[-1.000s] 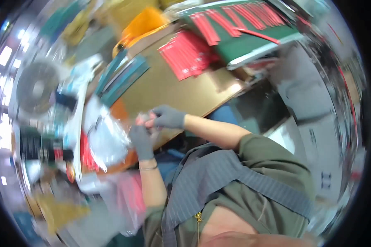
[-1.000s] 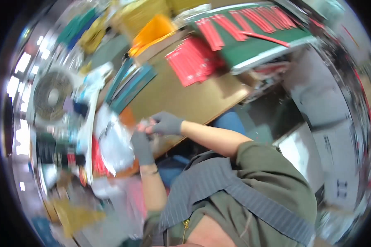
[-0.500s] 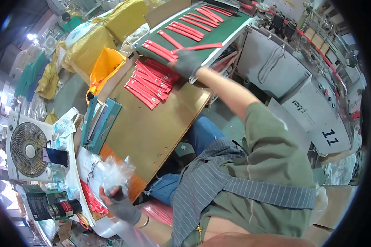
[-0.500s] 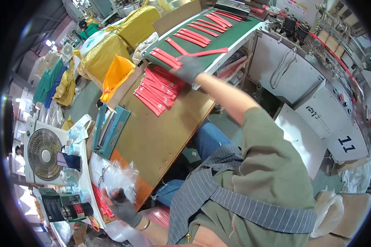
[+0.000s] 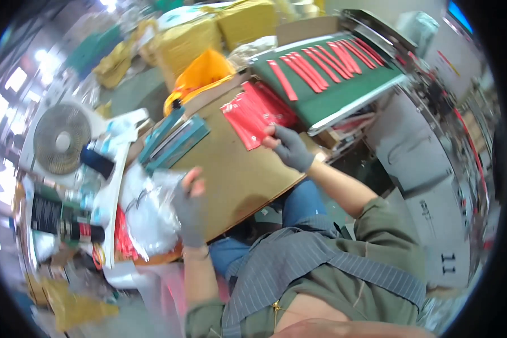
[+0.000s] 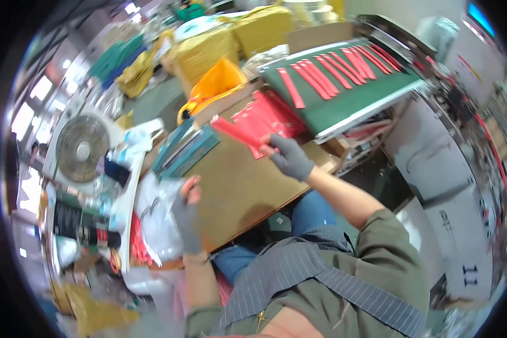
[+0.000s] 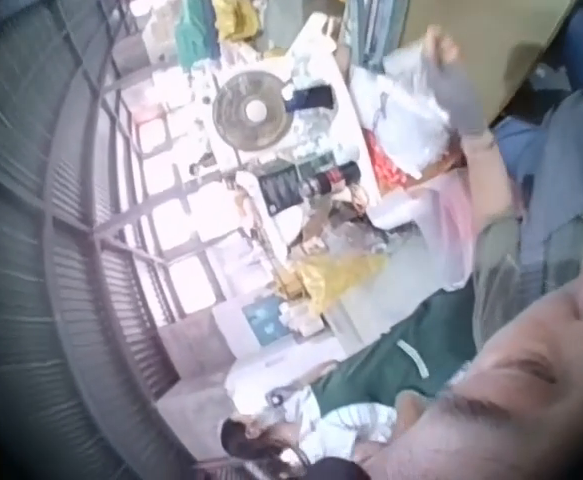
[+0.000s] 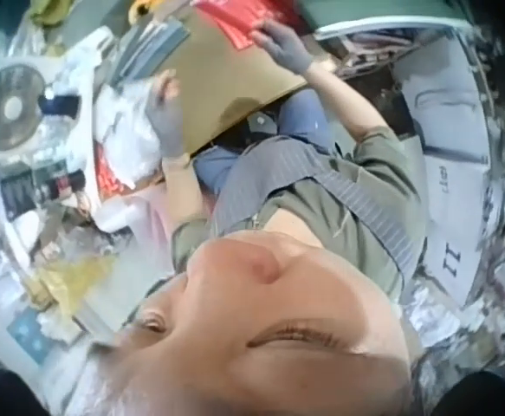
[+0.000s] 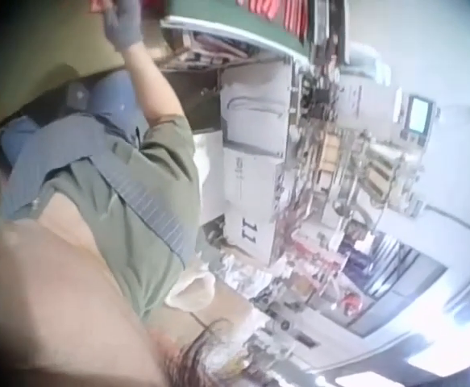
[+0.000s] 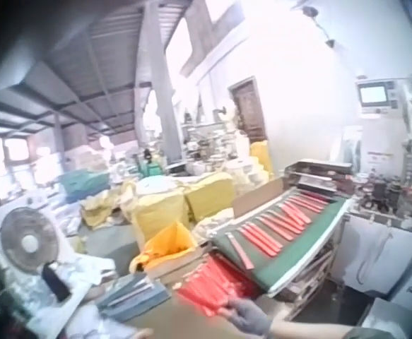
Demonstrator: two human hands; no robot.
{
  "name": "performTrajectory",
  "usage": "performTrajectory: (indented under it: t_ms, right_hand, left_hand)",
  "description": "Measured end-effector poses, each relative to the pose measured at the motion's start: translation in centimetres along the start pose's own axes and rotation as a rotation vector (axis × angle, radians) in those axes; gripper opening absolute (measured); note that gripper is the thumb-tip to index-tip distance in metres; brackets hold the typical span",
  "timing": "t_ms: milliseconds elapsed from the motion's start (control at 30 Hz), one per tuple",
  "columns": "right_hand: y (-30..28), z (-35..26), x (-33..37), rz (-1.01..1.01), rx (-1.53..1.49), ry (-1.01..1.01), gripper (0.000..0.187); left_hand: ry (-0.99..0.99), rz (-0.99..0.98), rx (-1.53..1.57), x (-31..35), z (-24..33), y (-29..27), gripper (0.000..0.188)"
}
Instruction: Packing and sealing pink plastic items into plastic bags at a workstation.
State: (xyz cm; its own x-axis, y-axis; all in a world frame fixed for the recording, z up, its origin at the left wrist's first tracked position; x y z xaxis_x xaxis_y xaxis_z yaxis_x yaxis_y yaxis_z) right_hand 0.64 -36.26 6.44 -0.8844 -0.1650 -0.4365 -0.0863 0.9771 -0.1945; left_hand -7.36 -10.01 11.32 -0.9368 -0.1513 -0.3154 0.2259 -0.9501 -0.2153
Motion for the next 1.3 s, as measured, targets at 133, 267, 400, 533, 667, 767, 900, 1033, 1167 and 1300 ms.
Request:
performTrajectory:
  t_ms: [133, 267, 400, 533, 667, 767, 900, 1033, 1167, 1300]
  right_hand:
    - [7.3, -2.3, 1.1, -0.256, -0.072, -0.062, 0.023]
    - [7.5, -4.7, -1.7, -0.15, -0.055, -0.195, 0.03]
    - [8.2, -11.4, -4.5, -0.357, -0.011, -0.312, 0.028]
    - [10.8, -11.2, -5.1, -0.546, -0.027, -0.219, 0.024]
    - [11.3, -10.2, -5.8, -0.33, -0.239, -0.012, 0.023]
    - [9.7, -9.8, -7.9, -0.294, -0.183, 0.23, 0.024]
    - [7.7, -9.8, -9.0, -0.295, -0.333, 0.313, 0.033]
    - [6.1, -11.0, -7.7, -0.257, -0.247, 0.295, 0.036]
    - [8.6, -11.2, -4.3, -0.535, -0.18, 0.24, 0.029]
    - [8.9, -10.4, -3.4, -0.404, -0.108, -0.018, 0.027]
  left_hand:
    - [0.275, -0.128, -0.02, -2.1, 0.4, 4.1, 0.023]
    - [0.176, -0.115, 0.007, -2.1, -0.7, 2.2, 0.021]
    - [0.176, -0.194, -0.128, -1.2, -1.1, 0.4, 0.015]
    - [0.211, -0.253, -0.074, -0.8, -1.9, 0.0, 0.015]
    - [0.103, -0.246, 0.081, -0.3, -2.6, -0.4, 0.016]
    - [-0.076, -0.244, 0.108, 0.9, -3.6, -0.9, 0.018]
    - [-0.223, -0.17, 0.343, 2.1, -4.8, -2.1, 0.021]
    - [-0.226, -0.108, 0.293, 2.0, -3.0, -1.9, 0.021]
    - [-0.09, -0.196, 0.149, 1.9, -2.8, -0.6, 0.02]
    - [0.177, -0.171, -0.216, 2.2, -3.6, -0.3, 0.024]
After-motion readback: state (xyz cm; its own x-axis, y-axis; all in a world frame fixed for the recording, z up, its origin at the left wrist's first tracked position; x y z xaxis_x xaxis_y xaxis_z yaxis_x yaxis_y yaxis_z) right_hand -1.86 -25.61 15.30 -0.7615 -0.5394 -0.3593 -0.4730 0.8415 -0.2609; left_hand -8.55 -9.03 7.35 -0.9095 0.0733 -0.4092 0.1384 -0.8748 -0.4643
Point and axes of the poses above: each hand's wrist, its own x-axis away from the middle knuckle, its own y-axis out of the palm, z = x × y, the point moved 4 cm from there along -x, towards the middle knuckle, and after that the axes turned 2 degrees about y, right-handed, at the moved point
